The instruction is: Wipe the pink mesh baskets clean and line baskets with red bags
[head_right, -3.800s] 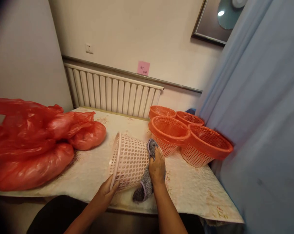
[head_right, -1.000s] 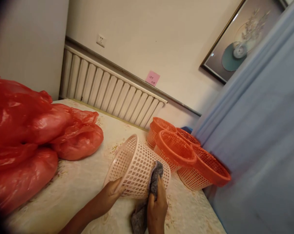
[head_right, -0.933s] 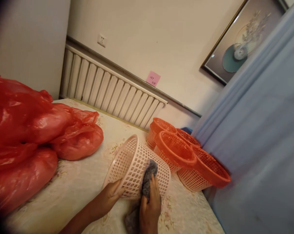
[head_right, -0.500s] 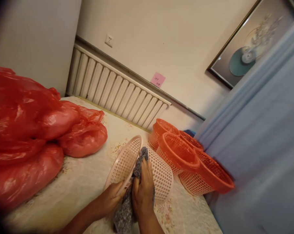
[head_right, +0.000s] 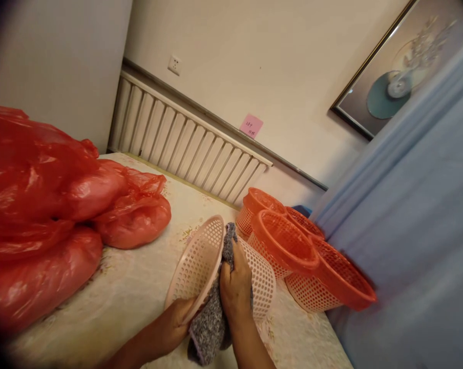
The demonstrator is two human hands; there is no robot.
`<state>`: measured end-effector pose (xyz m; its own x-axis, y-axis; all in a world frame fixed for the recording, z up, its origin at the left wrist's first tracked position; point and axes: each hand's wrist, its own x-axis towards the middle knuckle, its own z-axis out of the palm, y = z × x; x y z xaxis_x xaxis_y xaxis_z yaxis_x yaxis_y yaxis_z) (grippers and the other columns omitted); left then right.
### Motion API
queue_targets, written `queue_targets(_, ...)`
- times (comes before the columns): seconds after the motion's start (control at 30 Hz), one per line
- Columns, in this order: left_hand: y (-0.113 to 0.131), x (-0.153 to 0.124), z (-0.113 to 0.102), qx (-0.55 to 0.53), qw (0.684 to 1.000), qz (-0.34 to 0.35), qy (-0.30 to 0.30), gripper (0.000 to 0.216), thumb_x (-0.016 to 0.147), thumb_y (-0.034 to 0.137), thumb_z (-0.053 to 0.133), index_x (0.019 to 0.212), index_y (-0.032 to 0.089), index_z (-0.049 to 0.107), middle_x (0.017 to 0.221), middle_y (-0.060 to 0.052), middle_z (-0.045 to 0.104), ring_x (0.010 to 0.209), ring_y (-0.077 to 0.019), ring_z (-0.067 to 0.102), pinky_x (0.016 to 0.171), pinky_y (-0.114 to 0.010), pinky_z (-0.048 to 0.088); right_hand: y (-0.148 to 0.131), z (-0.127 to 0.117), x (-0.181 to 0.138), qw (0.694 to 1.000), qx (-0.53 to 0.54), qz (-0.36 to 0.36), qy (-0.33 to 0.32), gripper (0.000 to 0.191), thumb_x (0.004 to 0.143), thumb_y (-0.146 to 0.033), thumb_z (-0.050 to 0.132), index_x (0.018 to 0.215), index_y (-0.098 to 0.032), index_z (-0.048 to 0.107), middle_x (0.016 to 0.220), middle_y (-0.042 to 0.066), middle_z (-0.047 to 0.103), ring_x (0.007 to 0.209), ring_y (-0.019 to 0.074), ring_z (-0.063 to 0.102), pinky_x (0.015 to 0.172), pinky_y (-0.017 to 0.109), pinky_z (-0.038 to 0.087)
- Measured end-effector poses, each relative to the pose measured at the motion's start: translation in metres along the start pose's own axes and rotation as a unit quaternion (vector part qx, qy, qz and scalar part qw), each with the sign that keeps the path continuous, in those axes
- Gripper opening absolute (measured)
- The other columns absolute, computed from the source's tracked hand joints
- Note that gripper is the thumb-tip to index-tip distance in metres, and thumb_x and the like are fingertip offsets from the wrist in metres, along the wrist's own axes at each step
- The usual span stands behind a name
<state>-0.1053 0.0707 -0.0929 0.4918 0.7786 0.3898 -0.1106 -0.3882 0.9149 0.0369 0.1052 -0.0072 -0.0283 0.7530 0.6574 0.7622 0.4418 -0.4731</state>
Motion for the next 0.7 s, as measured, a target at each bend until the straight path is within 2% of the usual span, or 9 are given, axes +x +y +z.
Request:
queue_targets(0.13,-0.004,0.0,0.007,0.004,1.0,-0.023,0.014,0.022,0.086,0.024,0.048,0.092,0.017,0.068,0.085,-0.002,0.071,0.08,-0.0187,0.063,0.077,-0.025,0.049,0.001,0.0,-0.017,1.0,0.005,0.004,-0.001,0.055,0.079,-0.013,0.038,0.132,-0.021,0.049,0.135,0.005,0.052,0.128,0.0206,0.044,0.109,0.041,0.033)
queue_targets(0.23,-0.003,0.0,0.009,0.01,0.999,-0.027,0.017,0.026,0.083,0.019,0.05,0.103,0.018,0.067,0.093,-0.003,0.071,0.086,-0.0193,0.063,0.083,-0.025,0.049,0.004,-0.001,-0.03,1.0,-0.006,0.006,0.003,0.058,0.078,-0.012,0.038,0.135,-0.021,0.046,0.14,0.005,0.047,0.133,0.0206,0.039,0.112,0.043,0.029)
queue_targets(0.37,0.003,-0.002,0.013,0.006,1.0,-0.012,0.018,0.056,0.073,0.005,0.048,0.125,0.022,0.056,0.115,-0.002,0.067,0.097,-0.0188,0.062,0.094,-0.026,0.045,0.011,-0.002,-0.05,0.999,-0.028,-0.018,0.021,0.062,0.076,-0.01,0.039,0.137,-0.021,0.043,0.143,0.005,0.044,0.134,0.0221,0.037,0.112,0.048,0.029)
queue_targets(0.5,0.008,-0.004,0.015,0.015,1.0,-0.014,0.021,0.076,0.069,0.002,0.047,0.141,0.025,0.04,0.127,-0.003,0.061,0.107,-0.0216,0.06,0.1,-0.029,0.044,0.015,-0.001,-0.073,0.996,-0.056,-0.056,0.038,0.062,0.078,-0.01,0.039,0.139,-0.024,0.042,0.142,0.004,0.045,0.134,0.0242,0.037,0.109,0.052,0.033)
queue_targets(0.6,0.011,-0.005,0.014,0.025,1.0,-0.006,-0.012,0.072,0.074,0.004,0.046,0.143,0.025,0.037,0.133,-0.004,0.057,0.118,-0.0232,0.055,0.107,-0.032,0.038,0.015,-0.002,-0.083,0.993,-0.069,-0.083,0.053,0.064,0.078,-0.009,0.04,0.14,-0.025,0.039,0.143,0.004,0.044,0.135,0.0256,0.037,0.106,0.054,0.037)
queue_targets(0.7,0.013,-0.005,0.012,0.02,0.999,-0.011,-0.044,0.06,0.083,0.01,0.044,0.141,0.025,0.04,0.135,-0.004,0.056,0.122,-0.0227,0.052,0.11,-0.034,0.035,0.013,-0.005,-0.079,0.992,-0.072,-0.098,0.044,0.068,0.077,-0.007,0.04,0.143,-0.024,0.035,0.144,0.005,0.042,0.135,0.0251,0.036,0.107,0.053,0.037)
